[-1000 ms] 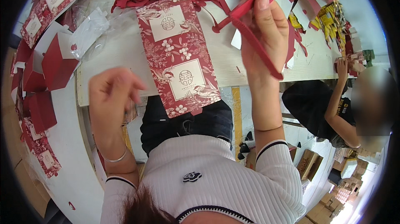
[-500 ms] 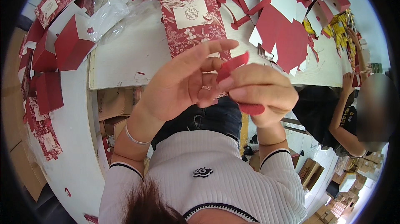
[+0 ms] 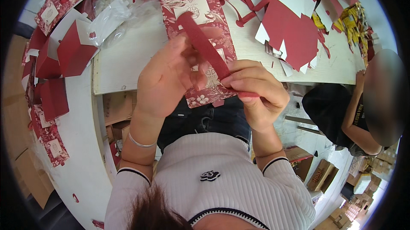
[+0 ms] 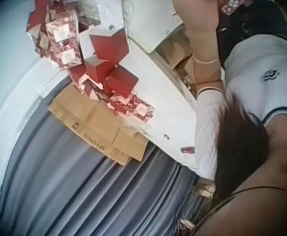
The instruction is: The person folds red paper sheets into small boxes and inserts them into patterned outer sleeves. They repeatedly pick up a flat red sheet, fold it into a box shape, and slide it into a decorative sleeve, then place the finished unit aside.
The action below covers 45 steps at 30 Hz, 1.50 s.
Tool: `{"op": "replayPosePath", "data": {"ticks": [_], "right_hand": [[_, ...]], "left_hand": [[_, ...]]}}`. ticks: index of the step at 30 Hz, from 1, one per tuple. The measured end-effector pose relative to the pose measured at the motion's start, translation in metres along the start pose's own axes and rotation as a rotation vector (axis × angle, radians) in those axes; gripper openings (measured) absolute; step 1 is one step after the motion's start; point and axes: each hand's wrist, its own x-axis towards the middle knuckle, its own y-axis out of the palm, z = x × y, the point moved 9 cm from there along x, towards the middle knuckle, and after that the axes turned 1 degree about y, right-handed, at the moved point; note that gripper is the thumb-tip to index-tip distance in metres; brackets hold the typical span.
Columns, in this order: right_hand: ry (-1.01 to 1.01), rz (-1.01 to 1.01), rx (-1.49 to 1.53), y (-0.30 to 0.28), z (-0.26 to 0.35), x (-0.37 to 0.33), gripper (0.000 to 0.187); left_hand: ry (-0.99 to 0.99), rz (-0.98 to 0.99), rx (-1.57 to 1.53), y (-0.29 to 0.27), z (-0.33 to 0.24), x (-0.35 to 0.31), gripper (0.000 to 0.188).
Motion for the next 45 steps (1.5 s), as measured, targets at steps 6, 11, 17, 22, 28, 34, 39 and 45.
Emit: {"op": "replayPosePath", "data": {"ticks": [6,11,17,22,28,34,39,45], "right_hand": [[0.205,-0.011,-0.073,0.003,-0.016,0.001,0.013],[0.332,-0.082,-0.036,0.007,-0.023,0.007,0.024],[0.224,-0.16,0.001,0.007,-0.016,0.015,0.024],[0.202,-0.176,-0.125,0.006,-0.016,0.011,0.026],[0.139,-0.123,-0.264,0.006,-0.011,0.011,0.026],[0.226,-0.168,-0.224,0.003,-0.017,0.011,0.031],[0.273,-0.14,-0.14,0.002,-0.024,0.009,0.037],[0.253,-0.149,-0.149,0.003,-0.019,0.009,0.037]], "left_hand": [[0.337,-0.207,0.783,-0.007,-0.022,-0.004,0.02],[0.557,-0.099,1.033,0.02,-0.024,-0.01,0.021],[0.432,0.07,0.75,0.022,-0.01,-0.013,0.026],[0.403,-0.011,0.845,0.02,-0.01,-0.014,0.025],[0.509,-0.073,0.883,0.015,-0.014,-0.015,0.019],[0.446,-0.079,1.027,0.014,-0.015,-0.015,0.02],[0.397,-0.107,0.979,0.014,-0.01,-0.015,0.018],[0.473,-0.049,0.994,0.015,-0.013,-0.015,0.021]]}}
